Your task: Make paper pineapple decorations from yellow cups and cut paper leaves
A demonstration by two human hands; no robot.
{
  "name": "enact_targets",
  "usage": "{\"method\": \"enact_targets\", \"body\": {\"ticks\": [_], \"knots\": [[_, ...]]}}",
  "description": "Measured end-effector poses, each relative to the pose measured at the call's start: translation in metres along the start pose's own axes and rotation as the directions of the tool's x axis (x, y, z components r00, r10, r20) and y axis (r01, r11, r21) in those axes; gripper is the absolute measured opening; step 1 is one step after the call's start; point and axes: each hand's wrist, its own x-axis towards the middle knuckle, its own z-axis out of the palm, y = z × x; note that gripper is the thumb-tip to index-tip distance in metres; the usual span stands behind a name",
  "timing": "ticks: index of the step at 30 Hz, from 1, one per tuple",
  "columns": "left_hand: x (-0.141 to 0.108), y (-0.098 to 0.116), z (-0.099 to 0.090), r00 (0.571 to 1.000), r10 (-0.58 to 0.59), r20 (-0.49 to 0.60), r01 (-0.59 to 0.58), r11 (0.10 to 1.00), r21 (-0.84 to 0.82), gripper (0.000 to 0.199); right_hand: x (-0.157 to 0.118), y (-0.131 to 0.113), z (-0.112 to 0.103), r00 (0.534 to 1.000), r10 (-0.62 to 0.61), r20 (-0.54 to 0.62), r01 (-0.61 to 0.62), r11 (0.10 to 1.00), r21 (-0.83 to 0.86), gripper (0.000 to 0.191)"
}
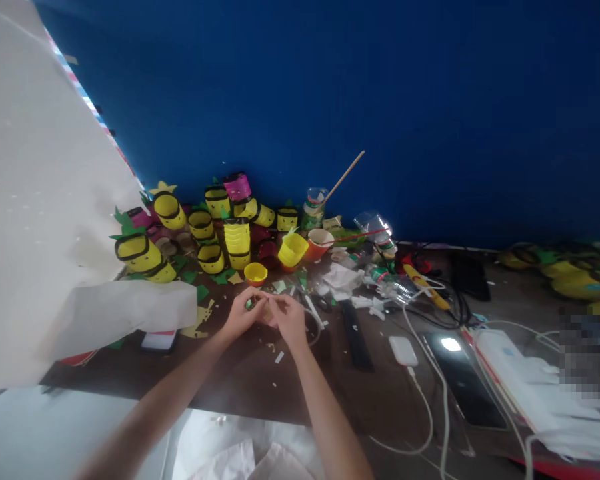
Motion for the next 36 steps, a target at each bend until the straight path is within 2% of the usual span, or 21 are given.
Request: {"method": "enact_targets", "body": {"ticks": [6,13,23,27,31,34,36], "knots": [[0.0,0.001,0.0,1.0,-0.004,0.014,0.004,1.0,-0.017,0.01,0.0,-0.002,0.0,1.0,-0.004,0.016,0.004,1.0,0.013,0.027],[0.0,0.003,0.0,1.0,0.001,0.017,-0.001,1.0,-0.017,0.009,-0.001,-0.003,0.001,0.999,0.046,0.024,-0.046,0.999,-0.002,0.028],[0.001,0.001,0.0,1.0,-0.028,0.003,0.028,1.0,-0.003,0.01,0.001,0.002,-0.003,0.999,-0.022,0.028,0.022,1.0,0.008,0.026],[0.002,0.0,0.001,0.998,-0.058,-0.019,0.058,0.998,0.008,0.01,0.009,0.002,-0.025,0.996,-0.075,-0.057,0.069,0.993,-0.099,0.027],[0.002,-0.002,0.003,0.995,-0.085,-0.044,0.085,0.996,-0.017,0.01,0.033,-0.002,-0.069,0.962,-0.195,-0.189,0.126,0.936,-0.328,0.028],[0.002,-0.001,0.002,0.995,-0.086,-0.045,0.086,0.996,-0.006,0.01,0.055,-0.007,-0.101,0.947,-0.242,-0.211,0.135,0.896,-0.423,0.026],[0.003,0.0,0.001,0.996,-0.08,-0.046,0.08,0.997,0.0,0.011,0.07,-0.012,-0.114,0.946,-0.264,-0.188,0.151,0.872,-0.465,0.023]]}}
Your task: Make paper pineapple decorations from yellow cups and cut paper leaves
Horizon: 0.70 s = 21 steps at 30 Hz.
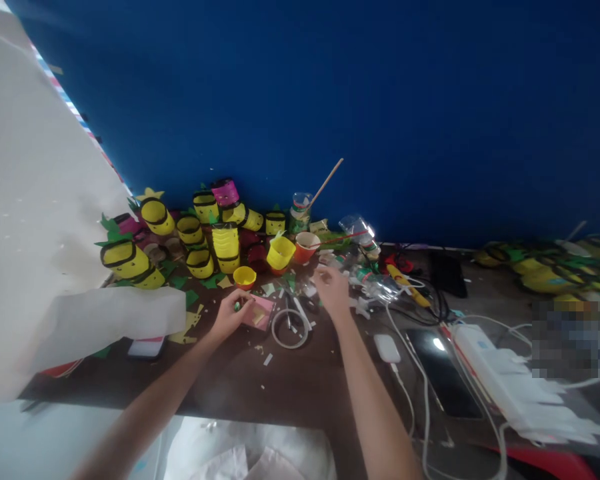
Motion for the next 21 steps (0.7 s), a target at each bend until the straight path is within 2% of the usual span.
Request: {"method": "enact_targets", "body": {"ticks": [4,6,9,12,16,18,21], "knots": [[0.001,0.003,-0.002,1.0,0.005,0.006,-0.005,1.0,0.01,0.012,0.034,-0.008,-0.001,0.983,-0.118,0.143,0.124,0.992,-0.035,0.02],[0.001,0.004,-0.003,1.0,0.009,-0.008,-0.009,1.0,0.019,0.012,0.052,-0.018,0.001,0.927,-0.248,0.283,0.283,0.954,-0.093,0.028],[0.002,0.003,-0.003,0.999,0.02,-0.035,-0.019,0.999,0.032,0.01,0.077,-0.037,0.0,0.862,-0.321,0.393,0.415,0.892,-0.181,0.037],[0.003,0.002,-0.003,0.999,0.028,-0.041,-0.026,0.999,0.039,0.009,0.097,-0.055,0.0,0.784,-0.403,0.473,0.545,0.811,-0.212,0.032],[0.003,0.0,-0.003,0.999,0.018,-0.031,-0.017,0.999,0.043,0.01,0.113,-0.072,0.013,0.705,-0.471,0.529,0.651,0.726,-0.222,0.033],[0.003,0.0,-0.002,1.0,0.008,-0.026,-0.007,0.999,0.038,0.01,0.119,-0.077,0.025,0.644,-0.503,0.576,0.708,0.677,-0.202,0.037],[0.003,0.001,-0.003,1.0,0.001,-0.018,0.0,0.999,0.033,0.009,0.127,-0.083,0.043,0.581,-0.453,0.676,0.742,0.637,-0.211,0.044]]}}
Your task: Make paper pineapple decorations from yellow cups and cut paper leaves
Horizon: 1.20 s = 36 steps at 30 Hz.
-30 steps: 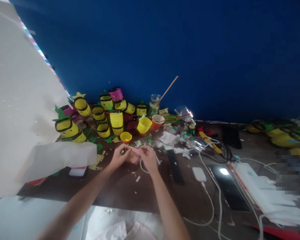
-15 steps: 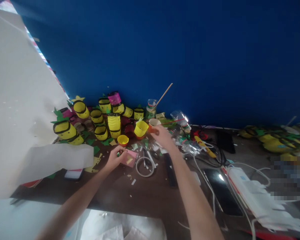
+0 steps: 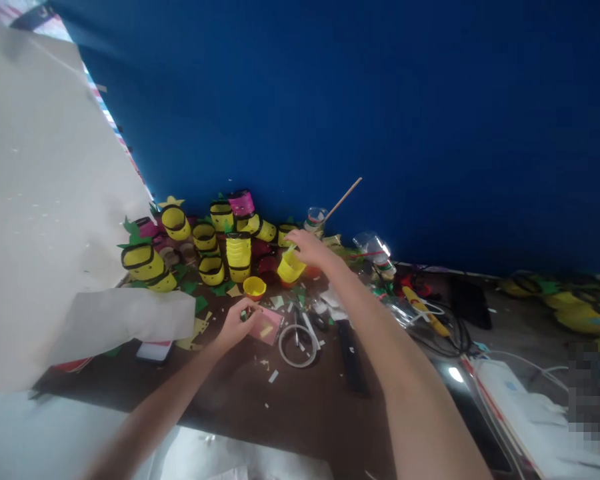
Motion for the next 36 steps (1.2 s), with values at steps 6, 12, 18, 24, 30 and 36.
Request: {"method": "enact_targets", "body": {"ticks": [6,12,18,24,30,36], "knots": [[0.002,0.004,-0.003,1.0,0.012,-0.004,-0.012,1.0,-0.005,0.007,0.017,-0.004,0.004,0.989,0.067,0.135,-0.065,0.998,-0.022,0.033],[0.002,0.003,-0.004,1.0,0.011,-0.022,-0.012,1.0,-0.016,0.007,0.012,-0.003,0.001,0.984,0.112,0.141,-0.113,0.994,0.001,0.029],[0.007,0.004,-0.01,0.997,-0.018,-0.07,0.009,0.993,-0.117,0.009,-0.003,0.001,-0.014,0.975,0.205,0.082,-0.209,0.977,0.048,0.029],[0.022,0.027,-0.02,0.998,-0.01,-0.069,-0.009,0.963,-0.271,0.014,-0.021,-0.008,-0.04,0.961,0.246,0.124,-0.266,0.946,0.184,0.03],[0.043,0.075,-0.023,0.994,0.106,-0.012,-0.106,0.975,-0.196,0.011,-0.031,-0.029,-0.046,0.944,0.274,0.184,-0.321,0.888,0.329,0.031],[0.052,0.104,-0.022,0.987,0.151,0.052,-0.151,0.988,0.007,0.008,-0.033,-0.042,-0.043,0.95,0.255,0.182,-0.31,0.854,0.418,0.026]]}}
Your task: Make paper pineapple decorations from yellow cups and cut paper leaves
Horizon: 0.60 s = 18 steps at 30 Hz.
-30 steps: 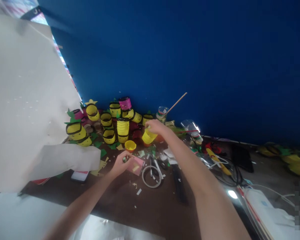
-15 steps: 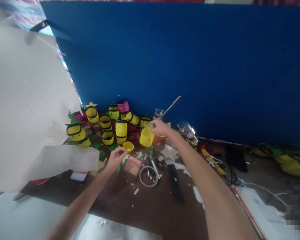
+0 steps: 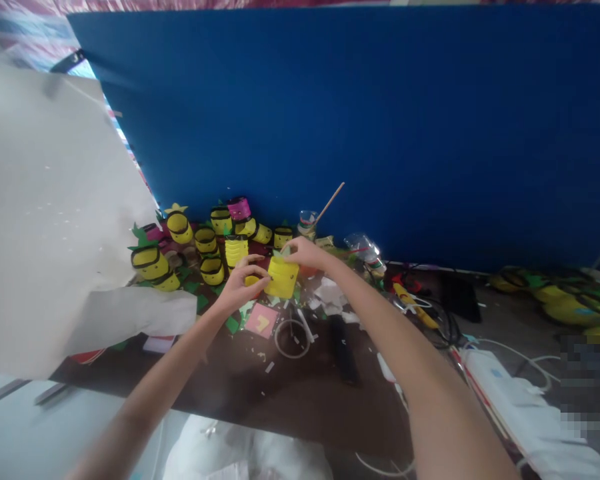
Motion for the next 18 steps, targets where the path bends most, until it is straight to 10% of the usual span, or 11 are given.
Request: {"method": "enact_targets", "body": {"ticks": [18], "knots": [[-0.002,-0.003,0.006,0.999,0.023,-0.035,-0.013,0.965,0.26,0.005,0.0,-0.001,0.012,1.0,0.017,-0.001,-0.017,0.993,0.12,0.018]]}}
